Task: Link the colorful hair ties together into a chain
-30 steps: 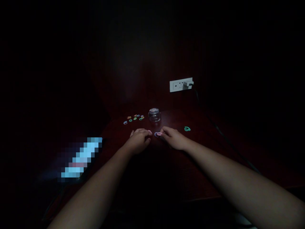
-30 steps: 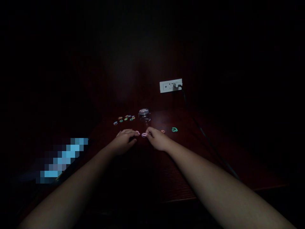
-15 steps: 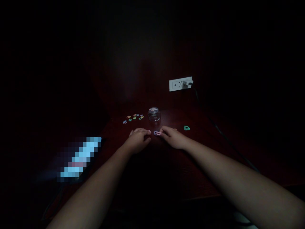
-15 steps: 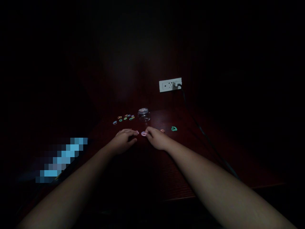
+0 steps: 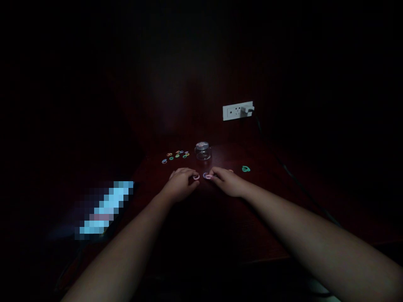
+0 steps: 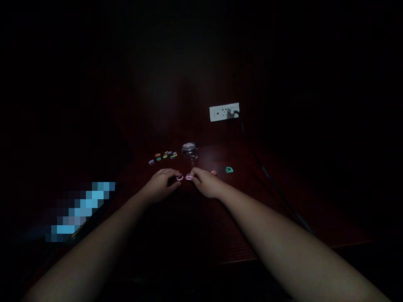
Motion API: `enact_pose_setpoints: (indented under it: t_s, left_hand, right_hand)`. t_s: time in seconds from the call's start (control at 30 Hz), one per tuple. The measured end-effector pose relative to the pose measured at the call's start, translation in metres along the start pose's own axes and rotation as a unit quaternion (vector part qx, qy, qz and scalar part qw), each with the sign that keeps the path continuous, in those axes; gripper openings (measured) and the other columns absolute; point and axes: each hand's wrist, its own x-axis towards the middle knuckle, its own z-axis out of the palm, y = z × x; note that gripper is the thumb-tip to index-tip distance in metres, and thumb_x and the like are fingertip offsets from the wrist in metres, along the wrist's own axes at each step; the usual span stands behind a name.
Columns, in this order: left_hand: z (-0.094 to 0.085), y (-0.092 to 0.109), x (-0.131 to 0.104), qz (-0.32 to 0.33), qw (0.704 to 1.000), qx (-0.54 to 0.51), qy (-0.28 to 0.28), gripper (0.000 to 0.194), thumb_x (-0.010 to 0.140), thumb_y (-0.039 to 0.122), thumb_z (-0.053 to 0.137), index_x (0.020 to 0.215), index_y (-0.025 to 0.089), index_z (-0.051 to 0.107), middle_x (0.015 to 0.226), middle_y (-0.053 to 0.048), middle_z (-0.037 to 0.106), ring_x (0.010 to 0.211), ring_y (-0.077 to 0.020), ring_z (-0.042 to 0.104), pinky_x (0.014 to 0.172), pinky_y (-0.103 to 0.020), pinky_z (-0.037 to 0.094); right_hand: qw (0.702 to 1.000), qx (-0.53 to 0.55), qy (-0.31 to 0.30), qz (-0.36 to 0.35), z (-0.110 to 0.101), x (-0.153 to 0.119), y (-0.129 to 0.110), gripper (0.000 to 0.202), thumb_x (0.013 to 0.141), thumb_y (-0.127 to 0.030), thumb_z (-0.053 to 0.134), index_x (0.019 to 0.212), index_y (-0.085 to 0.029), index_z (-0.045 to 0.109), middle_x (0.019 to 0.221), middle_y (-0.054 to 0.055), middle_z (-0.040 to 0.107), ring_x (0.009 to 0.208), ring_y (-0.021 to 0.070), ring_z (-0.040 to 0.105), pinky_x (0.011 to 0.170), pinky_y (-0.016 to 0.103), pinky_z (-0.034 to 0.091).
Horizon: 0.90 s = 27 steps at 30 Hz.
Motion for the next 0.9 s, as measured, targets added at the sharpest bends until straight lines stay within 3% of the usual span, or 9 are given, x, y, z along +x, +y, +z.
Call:
enact_pose_setpoints:
  t_s: [0.17,0.33,0.43,0.53,0.73,0.9]
  left_hand:
    - [-0.004,0.002,0.0,-0.023,0.999,-0.02,0.022,0.038,0.078,0.039,0.052,0.111,0.022,0.055,0.113,-0.006,0.059,0.109,-0.0241,0.049,0.095,-0.039,0.037]
    - [-0.01,0.015,-0.001,-0.013,0.993,-0.1,0.068,0.031,0.079,0.033,0.052,0.106,0.02,0.057,0.107,-0.006,0.062,0.1,-0.0205,0.054,0.089,-0.034,0.042]
    - [-0.012,0.026,-0.003,0.017,0.981,-0.19,0.028,0.026,0.08,0.033,0.052,0.1,0.018,0.06,0.09,-0.004,0.065,0.075,-0.0134,0.059,0.069,-0.025,0.047]
    - [-0.012,0.032,-0.004,0.025,0.971,-0.237,-0.022,0.024,0.08,0.034,0.052,0.092,0.016,0.063,0.073,-0.002,0.065,0.057,-0.0087,0.053,0.053,-0.019,0.042]
    - [-0.007,0.031,-0.003,0.014,0.963,-0.269,-0.018,0.016,0.079,0.027,0.054,0.082,0.015,0.063,0.07,-0.002,0.065,0.06,-0.009,0.055,0.055,-0.019,0.044]
    - [-0.008,0.03,-0.003,0.019,0.963,-0.268,-0.013,0.015,0.078,0.027,0.054,0.081,0.015,0.062,0.072,-0.002,0.065,0.062,-0.0095,0.056,0.057,-0.02,0.046]
  right_hand:
    - [0.999,0.021,0.044,0.005,0.0,0.001,0.0,0.016,0.082,-0.03,0.049,0.08,-0.016,0.056,0.075,0.002,0.06,0.065,0.0119,0.049,0.061,0.023,0.034]
    - [0.997,0.077,-0.003,0.014,0.002,0.002,0.001,0.018,0.079,-0.03,0.052,0.074,-0.014,0.058,0.068,0.001,0.06,0.058,0.0096,0.048,0.055,0.021,0.034]
    - [0.994,0.099,-0.023,0.029,0.004,0.002,0.001,0.018,0.078,-0.031,0.054,0.075,-0.013,0.059,0.067,0.002,0.062,0.057,0.0096,0.05,0.053,0.02,0.035]
    - [0.993,0.105,-0.029,0.039,0.003,0.001,0.001,0.017,0.076,-0.03,0.056,0.076,-0.013,0.059,0.067,0.002,0.063,0.057,0.0097,0.051,0.052,0.02,0.035]
    - [0.995,0.088,-0.042,0.022,0.002,-0.002,-0.004,0.015,0.073,-0.027,0.057,0.067,-0.013,0.055,0.058,-0.002,0.054,0.051,0.0073,0.044,0.047,0.018,0.031]
    - [0.989,0.134,-0.069,0.003,0.004,-0.003,-0.003,0.015,0.073,-0.029,0.057,0.073,-0.014,0.052,0.06,-0.004,0.049,0.051,0.0064,0.041,0.046,0.017,0.029]
